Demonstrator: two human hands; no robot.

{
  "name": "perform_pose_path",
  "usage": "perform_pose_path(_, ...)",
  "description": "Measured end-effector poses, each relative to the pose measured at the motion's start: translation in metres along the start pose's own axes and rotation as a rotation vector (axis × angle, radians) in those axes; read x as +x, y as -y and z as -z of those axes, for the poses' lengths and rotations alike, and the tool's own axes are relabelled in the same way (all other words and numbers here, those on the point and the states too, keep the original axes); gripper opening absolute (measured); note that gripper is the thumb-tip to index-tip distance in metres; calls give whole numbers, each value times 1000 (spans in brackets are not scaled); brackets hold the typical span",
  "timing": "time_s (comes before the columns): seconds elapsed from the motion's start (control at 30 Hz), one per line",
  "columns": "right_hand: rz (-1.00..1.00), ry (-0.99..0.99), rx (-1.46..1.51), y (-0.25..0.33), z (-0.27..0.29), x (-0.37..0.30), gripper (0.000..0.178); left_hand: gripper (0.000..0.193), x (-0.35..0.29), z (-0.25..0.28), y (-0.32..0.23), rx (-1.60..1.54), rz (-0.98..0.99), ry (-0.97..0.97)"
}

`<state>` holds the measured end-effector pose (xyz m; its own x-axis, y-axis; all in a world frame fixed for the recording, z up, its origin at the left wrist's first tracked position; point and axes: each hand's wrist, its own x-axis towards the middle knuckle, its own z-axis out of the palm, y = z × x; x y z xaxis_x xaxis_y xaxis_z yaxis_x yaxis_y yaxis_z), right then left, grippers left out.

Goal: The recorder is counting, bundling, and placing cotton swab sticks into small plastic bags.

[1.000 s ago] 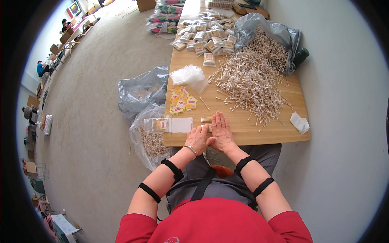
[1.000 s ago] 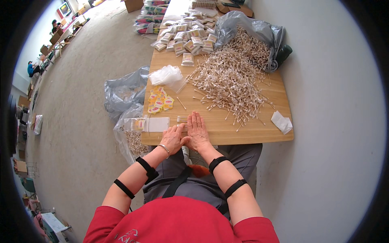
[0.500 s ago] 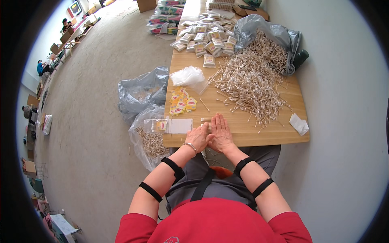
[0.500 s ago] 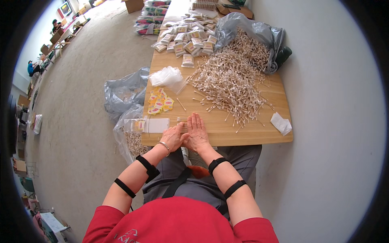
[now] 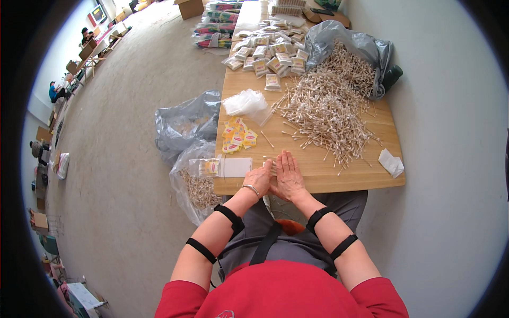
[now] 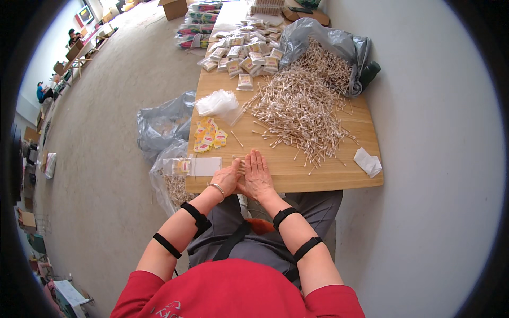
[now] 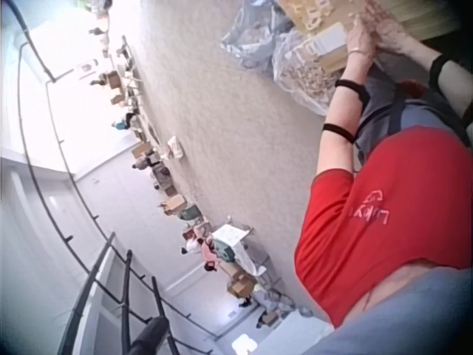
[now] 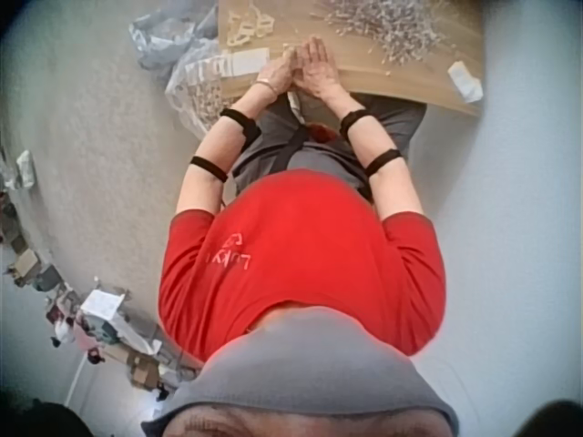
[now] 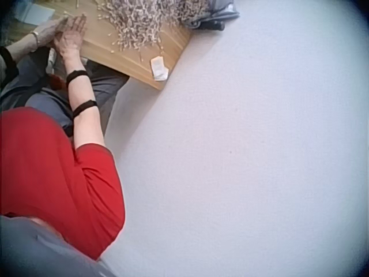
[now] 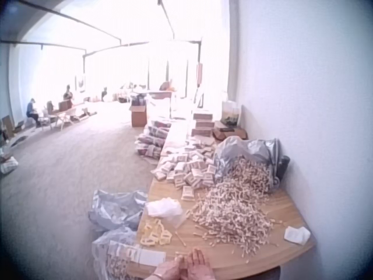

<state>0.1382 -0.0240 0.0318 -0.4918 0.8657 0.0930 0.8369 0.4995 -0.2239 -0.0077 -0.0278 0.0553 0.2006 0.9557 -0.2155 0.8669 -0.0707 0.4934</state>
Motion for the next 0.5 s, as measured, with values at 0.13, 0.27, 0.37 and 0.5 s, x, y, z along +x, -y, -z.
perform_pose_path(0.13,-18,70,-116,5,2,-3,92,53,-2,1,-1,-49,43,-13)
perform_pose_path(0.27,-13,66,-46,6,-1,-8,92,49,-2,4,-2,-12,-11,-30)
perform_pose_path(0.37,-10,44,-16,7,-4,-9,91,47,-6,0,1,-13,-13,-53)
perform_pose_path(0.5,-50,69,17,13,-9,-6,88,44,-9,0,6,-15,-36,-137)
